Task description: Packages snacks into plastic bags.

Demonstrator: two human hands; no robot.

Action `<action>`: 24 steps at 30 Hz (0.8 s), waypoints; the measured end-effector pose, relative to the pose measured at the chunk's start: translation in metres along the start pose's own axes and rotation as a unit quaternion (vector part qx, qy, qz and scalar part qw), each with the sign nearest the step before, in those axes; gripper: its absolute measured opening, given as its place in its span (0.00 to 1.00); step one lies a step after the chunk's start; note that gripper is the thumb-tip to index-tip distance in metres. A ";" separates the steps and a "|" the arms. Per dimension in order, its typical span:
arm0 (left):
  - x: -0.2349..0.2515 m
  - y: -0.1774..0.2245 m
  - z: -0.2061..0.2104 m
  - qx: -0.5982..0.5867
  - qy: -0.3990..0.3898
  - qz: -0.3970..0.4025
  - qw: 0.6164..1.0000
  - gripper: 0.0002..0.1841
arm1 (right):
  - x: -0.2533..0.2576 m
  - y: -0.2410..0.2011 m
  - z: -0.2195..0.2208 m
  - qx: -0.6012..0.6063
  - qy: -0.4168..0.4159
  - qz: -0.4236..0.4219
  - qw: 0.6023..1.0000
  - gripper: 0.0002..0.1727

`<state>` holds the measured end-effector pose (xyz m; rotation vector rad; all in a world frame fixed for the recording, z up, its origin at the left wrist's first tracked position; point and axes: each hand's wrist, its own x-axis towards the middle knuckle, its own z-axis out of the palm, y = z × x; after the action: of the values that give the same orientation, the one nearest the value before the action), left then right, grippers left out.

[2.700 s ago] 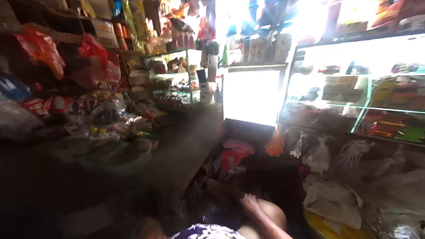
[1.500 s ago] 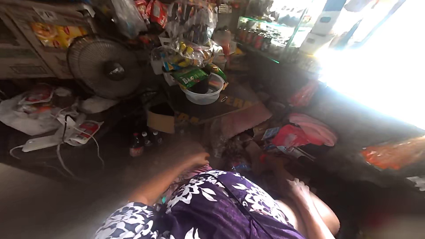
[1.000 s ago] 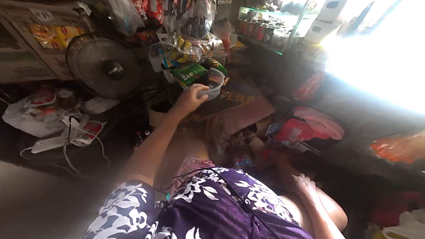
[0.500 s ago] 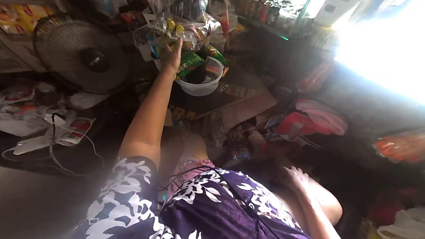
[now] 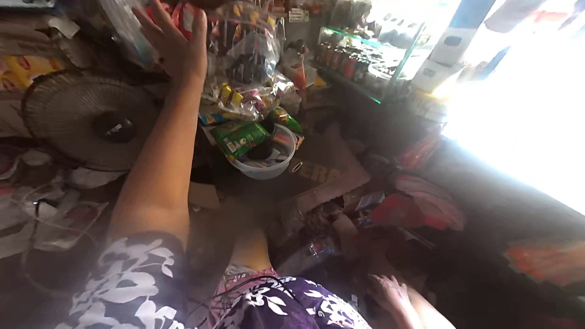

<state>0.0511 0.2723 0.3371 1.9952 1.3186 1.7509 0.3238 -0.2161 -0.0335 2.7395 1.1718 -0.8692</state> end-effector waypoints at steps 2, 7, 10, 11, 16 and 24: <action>0.029 0.004 0.006 -0.034 0.008 -0.072 0.997 0.51 | -0.001 -0.003 -0.004 0.004 -0.011 0.004 1.000 0.28; 0.063 -0.004 0.028 -0.115 -0.075 -0.194 0.971 0.52 | -0.004 -0.001 -0.005 -0.004 -0.005 0.008 1.000 0.26; 0.048 0.005 0.031 -0.123 -0.153 -0.209 0.958 0.47 | -0.063 -0.073 -0.074 0.032 -0.027 0.057 0.998 0.23; 0.043 0.007 0.033 -0.126 -0.166 -0.222 0.952 0.45 | -0.086 -0.108 -0.115 0.017 -0.096 0.097 0.991 0.26; 0.025 0.015 0.035 -0.171 -0.181 -0.239 0.939 0.29 | -0.030 -0.007 0.000 -0.001 0.194 -0.098 0.976 0.22; 0.002 0.013 0.029 -0.298 -0.099 -0.184 0.931 0.22 | -0.001 0.015 0.005 -0.012 0.007 -0.017 1.000 0.28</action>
<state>0.0825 0.2775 0.3382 1.4306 0.8769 1.4865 0.3309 -0.2294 -0.0400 2.7200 1.2251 -0.8356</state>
